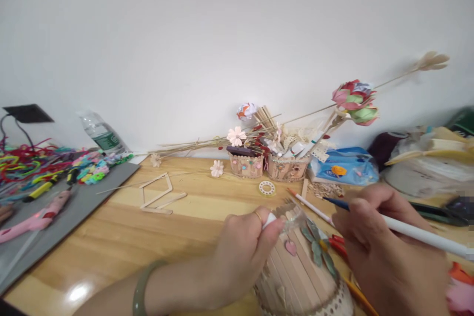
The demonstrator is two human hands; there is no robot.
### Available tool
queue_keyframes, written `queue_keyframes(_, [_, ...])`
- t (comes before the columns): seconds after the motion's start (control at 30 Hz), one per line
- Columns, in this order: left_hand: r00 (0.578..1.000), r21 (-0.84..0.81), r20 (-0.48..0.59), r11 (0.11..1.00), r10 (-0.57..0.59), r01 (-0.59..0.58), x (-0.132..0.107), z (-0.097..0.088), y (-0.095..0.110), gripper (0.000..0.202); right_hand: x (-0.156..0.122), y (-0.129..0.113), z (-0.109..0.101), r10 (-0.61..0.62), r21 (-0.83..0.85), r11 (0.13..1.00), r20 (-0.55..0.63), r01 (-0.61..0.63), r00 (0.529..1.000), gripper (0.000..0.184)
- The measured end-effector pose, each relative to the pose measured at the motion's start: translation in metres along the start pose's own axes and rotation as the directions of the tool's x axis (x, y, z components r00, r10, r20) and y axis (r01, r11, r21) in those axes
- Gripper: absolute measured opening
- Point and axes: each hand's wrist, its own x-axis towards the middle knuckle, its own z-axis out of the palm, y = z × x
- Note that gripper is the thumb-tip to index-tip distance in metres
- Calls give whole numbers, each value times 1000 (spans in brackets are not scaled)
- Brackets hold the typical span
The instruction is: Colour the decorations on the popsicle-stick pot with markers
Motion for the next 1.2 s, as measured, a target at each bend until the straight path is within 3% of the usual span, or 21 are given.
queue_keyframes(0.17, [996, 55, -14, 995, 86, -85, -6, 2, -2, 35, 0, -6, -4, -30, 239, 971, 60, 15, 998, 23])
queue_keyframes(0.37, [992, 67, 20, 990, 124, -125, -11, 2, 1, 35, -3, -6, -4, 59, 245, 965, 133, -90, 989, 24])
queue_keyframes(0.5, [984, 74, 5, 981, 180, -179, -11, 3, 5, 37, -6, -2, -1, 30, 254, 964, 177, -75, 984, 29])
queue_keyframes(0.77, [981, 80, 5, 978, 194, -194, -12, 4, 4, 35, -22, -1, -7, -129, -4, 991, 163, 131, 978, 28])
queue_keyframes(0.93, [990, 112, 10, 984, 139, -139, -11, 5, 2, 35, -30, -8, -6, -304, -259, 895, 242, 363, 922, 27])
queue_keyframes(1.1, [993, 170, -29, 980, 112, -105, -11, 8, -1, 30, -32, -8, 0, -384, -297, 852, 205, 431, 900, 30])
queue_keyframes(1.2, [991, 185, -35, 976, 127, -119, -11, 7, -1, 28, -30, -7, -2, -410, -363, 785, 303, 502, 860, 31])
